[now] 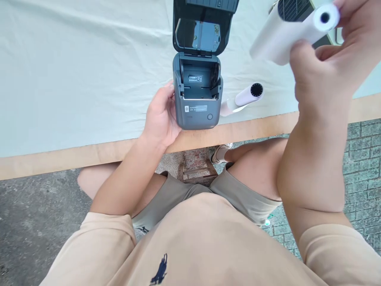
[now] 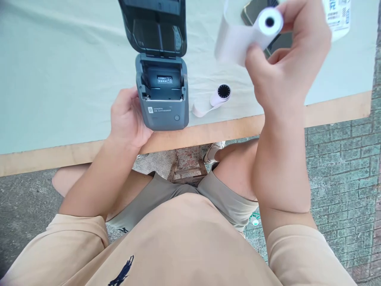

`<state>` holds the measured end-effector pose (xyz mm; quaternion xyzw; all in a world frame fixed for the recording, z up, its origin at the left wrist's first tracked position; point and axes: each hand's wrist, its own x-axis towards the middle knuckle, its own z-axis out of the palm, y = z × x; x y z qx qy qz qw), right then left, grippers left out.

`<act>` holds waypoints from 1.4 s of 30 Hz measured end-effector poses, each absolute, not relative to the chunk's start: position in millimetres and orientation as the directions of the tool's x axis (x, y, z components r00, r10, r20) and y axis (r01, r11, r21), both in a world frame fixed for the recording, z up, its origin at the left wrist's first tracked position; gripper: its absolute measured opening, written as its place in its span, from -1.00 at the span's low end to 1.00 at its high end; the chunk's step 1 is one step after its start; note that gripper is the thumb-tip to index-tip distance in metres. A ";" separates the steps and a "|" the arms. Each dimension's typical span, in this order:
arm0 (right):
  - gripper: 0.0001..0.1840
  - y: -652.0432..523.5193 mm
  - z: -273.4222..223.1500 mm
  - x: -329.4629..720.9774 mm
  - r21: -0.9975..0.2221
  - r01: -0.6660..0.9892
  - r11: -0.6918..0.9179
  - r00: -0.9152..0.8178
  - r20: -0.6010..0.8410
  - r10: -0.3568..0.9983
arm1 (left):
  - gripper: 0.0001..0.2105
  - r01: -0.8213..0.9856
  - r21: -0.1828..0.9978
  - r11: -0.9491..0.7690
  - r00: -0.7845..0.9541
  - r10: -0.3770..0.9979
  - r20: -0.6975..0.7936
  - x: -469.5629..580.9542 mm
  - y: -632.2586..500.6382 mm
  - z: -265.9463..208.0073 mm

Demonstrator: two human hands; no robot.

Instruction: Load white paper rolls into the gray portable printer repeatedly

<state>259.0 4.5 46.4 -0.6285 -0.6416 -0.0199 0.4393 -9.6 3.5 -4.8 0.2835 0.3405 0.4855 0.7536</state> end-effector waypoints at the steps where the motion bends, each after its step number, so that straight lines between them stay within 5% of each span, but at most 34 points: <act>1: -0.73 7.6 40.0 265.4 -0.511 0.852 0.110 0.208 0.524 0.826 | -0.73 -0.541 0.754 0.374 0.303 0.922 -0.240 -9.6 3.8 -4.8; 6: -0.62 2.5 30.6 276.0 -0.509 0.852 -0.119 0.271 0.235 0.933 | -0.72 -0.579 0.716 0.391 0.311 0.917 -0.249 -9.5 4.3 -6.5; 11: -0.59 -22.7 42.2 278.7 -0.570 0.812 0.126 0.111 0.362 0.925 | -0.71 -0.561 0.739 0.372 0.297 0.924 -0.240 -9.4 3.7 -6.9; 17: -0.73 -31.8 35.4 267.7 -0.420 0.834 0.357 -0.255 0.280 0.925 | -0.72 -0.541 0.741 0.399 0.311 0.913 -0.265 -9.6 5.8 -6.7; 21: -0.88 -33.7 34.2 255.5 -0.463 0.823 0.329 -0.231 0.256 0.939 | -0.75 -0.526 0.748 0.406 0.301 0.911 -0.282 -9.2 5.5 -4.9; 31: -0.65 -20.8 24.5 255.5 -0.444 0.864 0.235 -0.157 0.205 0.966 | -0.78 -0.475 0.777 0.414 0.320 0.903 -0.286 -9.0 7.0 -6.3; 42: -0.69 -31.9 13.2 252.1 -0.679 0.689 0.254 -0.034 0.320 0.947 | -0.70 -0.531 0.791 0.305 0.345 0.930 -0.127 -7.5 9.2 -11.6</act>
